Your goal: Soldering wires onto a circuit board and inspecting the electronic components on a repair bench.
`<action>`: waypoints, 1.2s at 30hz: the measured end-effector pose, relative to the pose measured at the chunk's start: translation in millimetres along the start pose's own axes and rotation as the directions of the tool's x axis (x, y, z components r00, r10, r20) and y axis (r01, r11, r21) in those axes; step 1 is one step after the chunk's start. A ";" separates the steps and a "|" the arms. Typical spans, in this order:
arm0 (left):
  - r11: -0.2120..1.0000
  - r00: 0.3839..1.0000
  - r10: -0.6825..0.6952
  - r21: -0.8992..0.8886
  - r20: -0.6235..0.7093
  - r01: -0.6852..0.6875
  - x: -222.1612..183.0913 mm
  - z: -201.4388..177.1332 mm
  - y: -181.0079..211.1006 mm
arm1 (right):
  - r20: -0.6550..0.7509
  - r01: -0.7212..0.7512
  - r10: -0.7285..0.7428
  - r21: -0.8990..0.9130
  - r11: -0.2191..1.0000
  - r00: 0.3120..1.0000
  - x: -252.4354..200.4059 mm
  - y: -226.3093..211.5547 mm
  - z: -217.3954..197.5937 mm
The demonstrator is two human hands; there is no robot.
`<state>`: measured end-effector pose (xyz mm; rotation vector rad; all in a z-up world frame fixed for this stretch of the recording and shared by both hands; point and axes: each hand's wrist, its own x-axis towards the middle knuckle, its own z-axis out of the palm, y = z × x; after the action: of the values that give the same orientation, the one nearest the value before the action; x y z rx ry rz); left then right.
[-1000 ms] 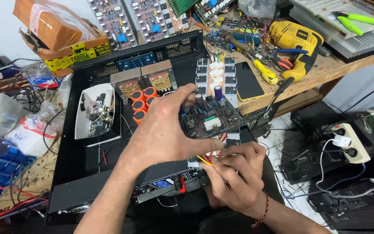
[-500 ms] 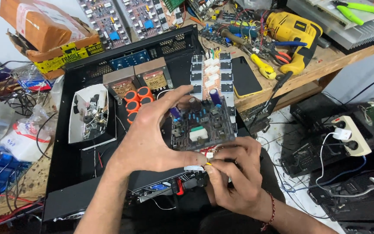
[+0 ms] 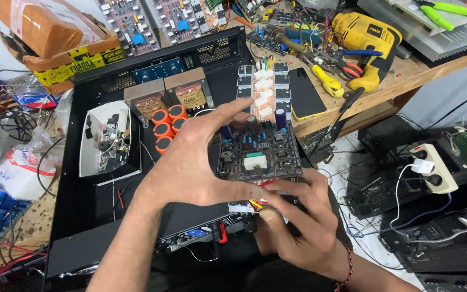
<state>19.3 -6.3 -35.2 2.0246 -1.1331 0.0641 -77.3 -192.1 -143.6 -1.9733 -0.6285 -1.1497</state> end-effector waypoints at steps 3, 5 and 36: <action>1.000 1.000 -0.004 -0.002 0.005 0.004 1.1 1.1 1.4 | -0.014 0.023 -0.023 -0.032 0.999 1.000 2.3 -0.8 2.3; 1.000 1.000 -0.018 -0.004 -0.001 0.018 0.6 1.7 2.1 | -0.021 0.032 -0.034 -0.053 0.998 0.999 1.6 -2.0 4.6; 1.000 0.997 -0.019 0.022 0.072 0.018 17.1 19.3 -12.2 | -0.036 0.007 -0.007 0.005 1.000 0.999 -10.9 5.9 -0.8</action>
<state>32.4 -27.5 -49.1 2.0708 -1.1628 -0.0063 -78.6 -196.6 -155.1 -1.9430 -0.6192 -1.1840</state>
